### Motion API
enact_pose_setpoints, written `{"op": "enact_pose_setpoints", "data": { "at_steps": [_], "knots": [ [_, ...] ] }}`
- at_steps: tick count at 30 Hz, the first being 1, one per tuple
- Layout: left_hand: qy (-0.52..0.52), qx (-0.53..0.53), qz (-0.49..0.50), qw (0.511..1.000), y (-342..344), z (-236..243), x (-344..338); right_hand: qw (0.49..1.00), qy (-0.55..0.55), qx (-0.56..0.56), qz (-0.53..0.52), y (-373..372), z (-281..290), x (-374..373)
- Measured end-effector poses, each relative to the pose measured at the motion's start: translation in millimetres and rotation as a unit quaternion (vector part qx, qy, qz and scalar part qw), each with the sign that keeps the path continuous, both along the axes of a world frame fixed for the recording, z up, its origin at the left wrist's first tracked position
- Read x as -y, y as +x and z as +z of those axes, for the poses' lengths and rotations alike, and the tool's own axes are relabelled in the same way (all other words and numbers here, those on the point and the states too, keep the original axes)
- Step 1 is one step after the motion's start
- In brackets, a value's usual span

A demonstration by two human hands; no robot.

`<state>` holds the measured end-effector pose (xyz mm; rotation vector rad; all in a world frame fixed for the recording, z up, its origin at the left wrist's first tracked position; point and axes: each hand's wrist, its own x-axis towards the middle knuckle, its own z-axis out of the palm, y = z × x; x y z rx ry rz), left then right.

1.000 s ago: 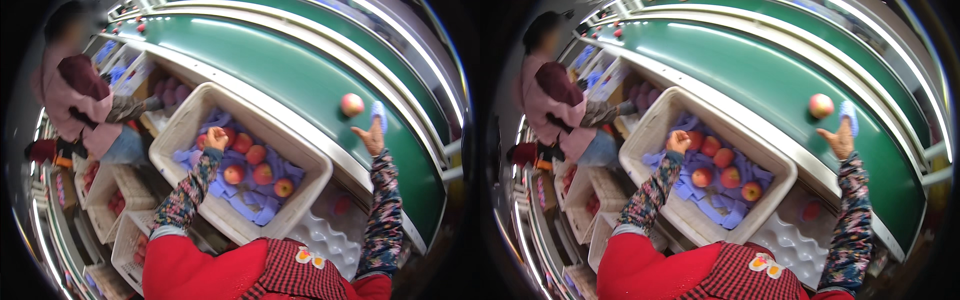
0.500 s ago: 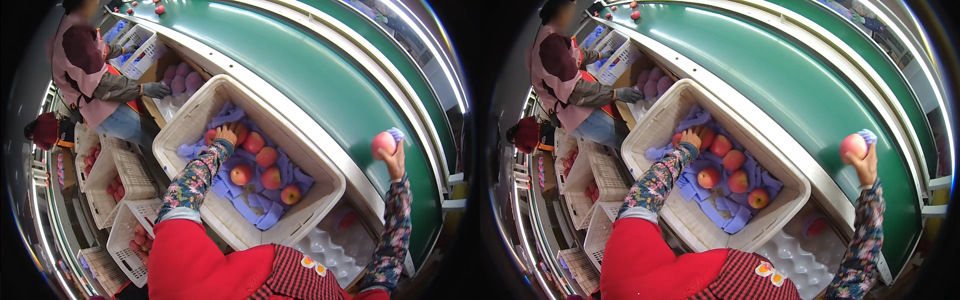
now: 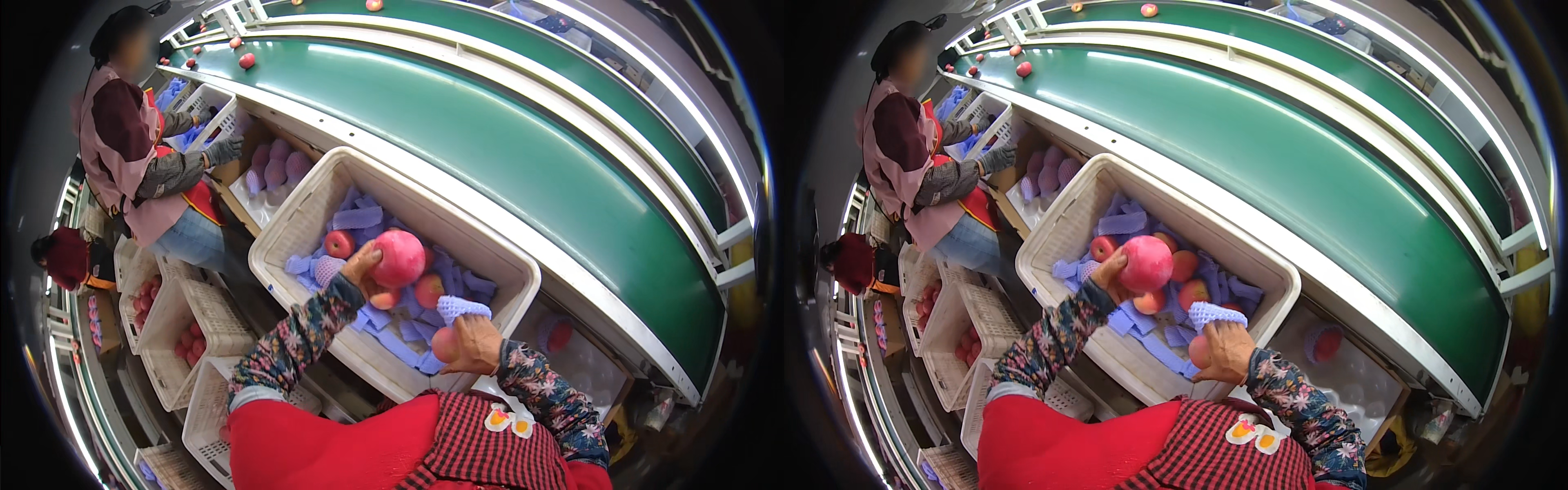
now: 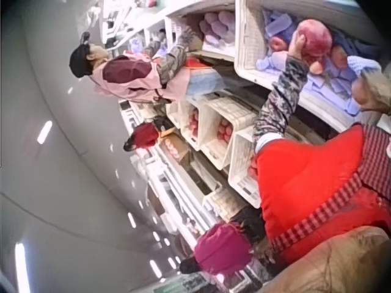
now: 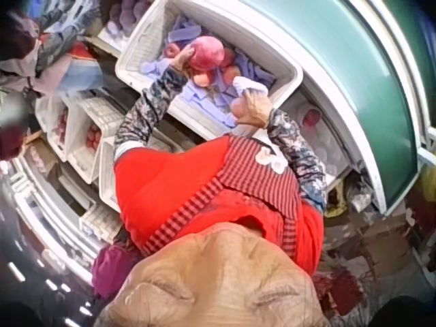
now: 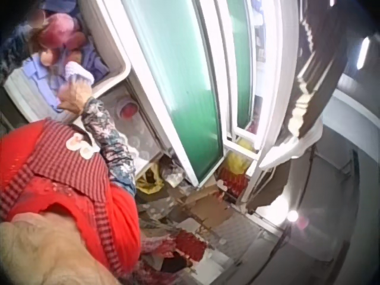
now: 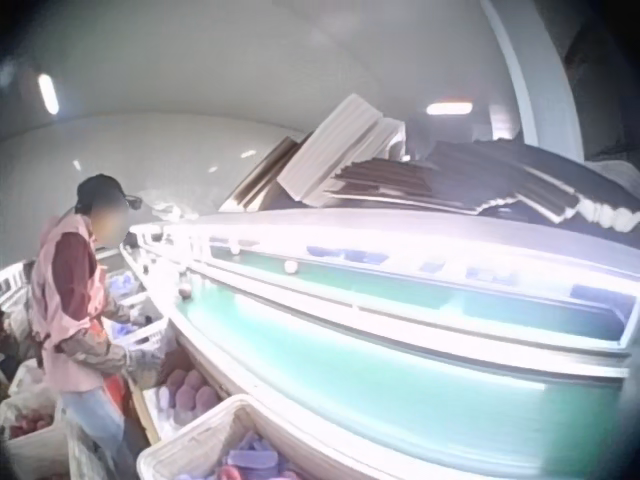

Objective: The person picks apples from a conveyor belt, wraps each one in a foam net, and places it into a cardboard box. The process is repeated continuously as apples move along the belt.

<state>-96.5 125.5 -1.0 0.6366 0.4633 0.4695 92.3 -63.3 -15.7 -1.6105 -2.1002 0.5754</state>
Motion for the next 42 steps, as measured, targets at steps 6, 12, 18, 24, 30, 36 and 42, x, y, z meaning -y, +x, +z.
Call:
{"op": "enact_pose_setpoints", "data": {
  "at_steps": [6,12,18,24,30,36,42],
  "knots": [
    [-0.113,0.139,-0.103,0.978,6,1,65,0.941,0.153,-0.238,-0.183,30,53,17],
    [0.012,0.102,-0.144,0.984,33,7,114,0.93,0.133,-0.24,-0.244,26,95,41],
    [0.076,0.065,-0.2,0.975,50,7,142,0.967,0.062,-0.239,-0.069,18,103,68],
    [0.057,0.053,-0.164,0.983,57,1,169,0.995,0.033,-0.046,-0.08,9,99,99],
    [-0.008,0.076,-0.3,0.951,55,12,171,0.911,0.025,-0.405,-0.069,18,107,131],
    [-0.049,0.159,-0.334,0.928,96,5,202,0.769,-0.089,-0.629,-0.066,20,81,177],
    [0.163,0.188,-0.279,0.928,119,-24,213,0.675,-0.069,-0.726,-0.113,22,74,205]
  ]
}}
